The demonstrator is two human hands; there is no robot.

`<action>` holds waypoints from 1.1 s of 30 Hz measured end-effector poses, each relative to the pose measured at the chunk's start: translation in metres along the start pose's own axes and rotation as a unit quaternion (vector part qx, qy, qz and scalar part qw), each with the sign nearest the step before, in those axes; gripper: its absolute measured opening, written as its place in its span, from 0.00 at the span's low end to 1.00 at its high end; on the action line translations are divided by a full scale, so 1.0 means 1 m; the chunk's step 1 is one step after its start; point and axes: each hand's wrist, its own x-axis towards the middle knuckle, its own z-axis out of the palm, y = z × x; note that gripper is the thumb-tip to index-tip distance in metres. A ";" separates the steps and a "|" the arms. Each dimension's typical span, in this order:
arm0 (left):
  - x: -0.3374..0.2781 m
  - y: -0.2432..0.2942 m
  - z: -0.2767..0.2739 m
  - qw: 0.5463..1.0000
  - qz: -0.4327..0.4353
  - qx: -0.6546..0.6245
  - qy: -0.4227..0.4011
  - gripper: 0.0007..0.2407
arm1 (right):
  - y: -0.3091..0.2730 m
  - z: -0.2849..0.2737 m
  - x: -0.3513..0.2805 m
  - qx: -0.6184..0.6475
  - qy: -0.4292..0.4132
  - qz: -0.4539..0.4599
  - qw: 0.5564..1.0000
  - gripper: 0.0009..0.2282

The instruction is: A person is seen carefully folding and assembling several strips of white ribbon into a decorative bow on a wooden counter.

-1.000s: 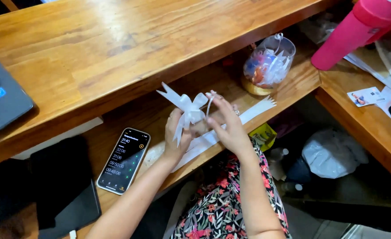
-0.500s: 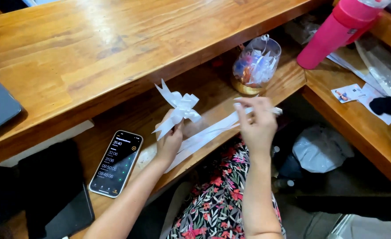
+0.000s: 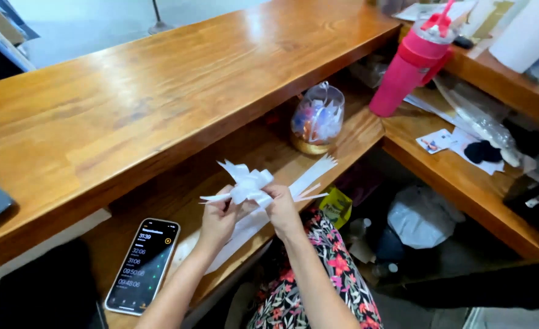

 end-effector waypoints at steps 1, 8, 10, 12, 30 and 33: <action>0.001 -0.001 0.001 0.999 0.022 0.036 -0.024 0.03 | 0.001 -0.002 0.001 0.029 0.015 0.010 0.999 0.09; -0.003 0.007 -0.002 0.965 0.152 0.212 -0.022 0.04 | 0.013 -0.005 -0.011 0.101 0.060 -0.034 0.992 0.12; -0.002 0.000 0.000 0.964 0.160 0.212 -0.026 0.03 | -0.002 -0.003 -0.016 0.102 0.068 -0.050 0.991 0.12; -0.001 -0.001 0.001 0.962 0.169 0.214 -0.028 0.03 | -0.015 -0.001 -0.020 0.103 0.075 -0.068 0.990 0.12; 0.026 0.037 -0.043 0.940 -0.007 0.232 0.249 0.18 | 0.003 -0.079 0.039 -0.196 -0.083 -0.231 0.949 0.09; 0.019 0.068 -0.029 0.945 -0.143 0.254 0.151 0.27 | 0.054 -0.078 0.078 -0.269 -0.113 -0.205 0.934 0.05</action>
